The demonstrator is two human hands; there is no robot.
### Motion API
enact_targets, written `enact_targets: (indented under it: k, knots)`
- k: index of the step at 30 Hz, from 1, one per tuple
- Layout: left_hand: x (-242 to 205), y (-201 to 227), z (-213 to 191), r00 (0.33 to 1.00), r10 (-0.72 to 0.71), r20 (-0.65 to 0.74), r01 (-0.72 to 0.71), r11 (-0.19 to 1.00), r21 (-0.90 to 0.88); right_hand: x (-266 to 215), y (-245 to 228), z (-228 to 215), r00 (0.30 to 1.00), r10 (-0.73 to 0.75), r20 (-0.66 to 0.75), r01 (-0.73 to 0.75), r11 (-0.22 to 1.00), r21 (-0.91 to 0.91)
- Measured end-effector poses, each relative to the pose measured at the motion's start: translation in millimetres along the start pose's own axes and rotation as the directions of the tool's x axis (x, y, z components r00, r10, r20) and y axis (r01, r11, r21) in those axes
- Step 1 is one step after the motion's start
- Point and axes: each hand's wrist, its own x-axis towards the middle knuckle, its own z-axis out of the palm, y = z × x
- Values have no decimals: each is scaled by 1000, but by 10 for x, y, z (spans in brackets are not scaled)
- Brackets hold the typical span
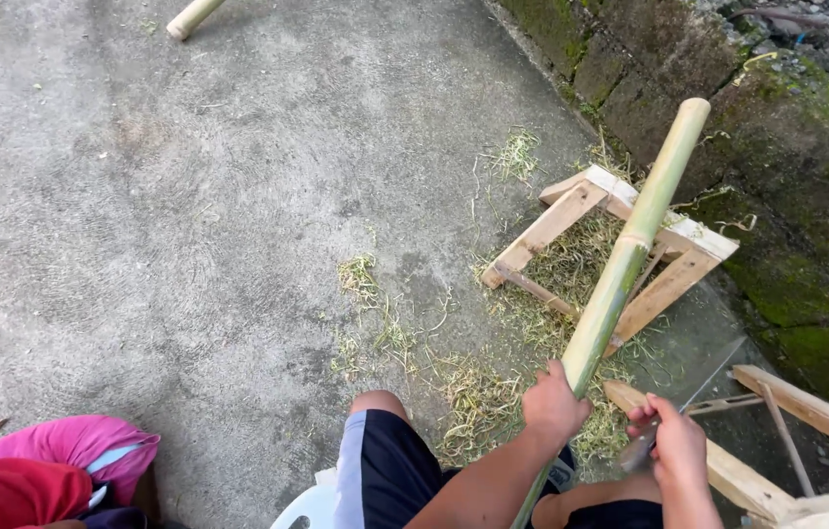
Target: Shaving and smoothing the outer layer of a bamboo pole using a knife.
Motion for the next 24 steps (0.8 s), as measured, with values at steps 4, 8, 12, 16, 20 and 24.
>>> enact_targets:
  k: [4, 8, 12, 16, 20, 24]
  knots:
    - [22, -14, 75, 997, -30, 65, 28, 999, 27, -92, -368, -32, 999, -23, 29, 24, 1000, -14]
    - [85, 20, 0, 999, -27, 35, 28, 1000, -12, -334, -922, 127, 987, -132, 91, 129, 991, 32]
    - [78, 0, -14, 999, -32, 21, 32, 999, -12, -318, -711, 256, 981, -152, 124, 144, 987, 73]
    - [207, 21, -54, 995, -85, 51, 87, 995, -56, 77, -170, 428, 994, -100, 51, 100, 995, -1]
    - [25, 98, -114, 993, -103, 52, 110, 985, -132, -166, -227, 384, 991, -102, 89, 103, 995, -8]
    - [79, 6, 4, 998, -60, 3, 60, 986, -155, -6, -179, 392, 988, -151, 42, 151, 988, 13]
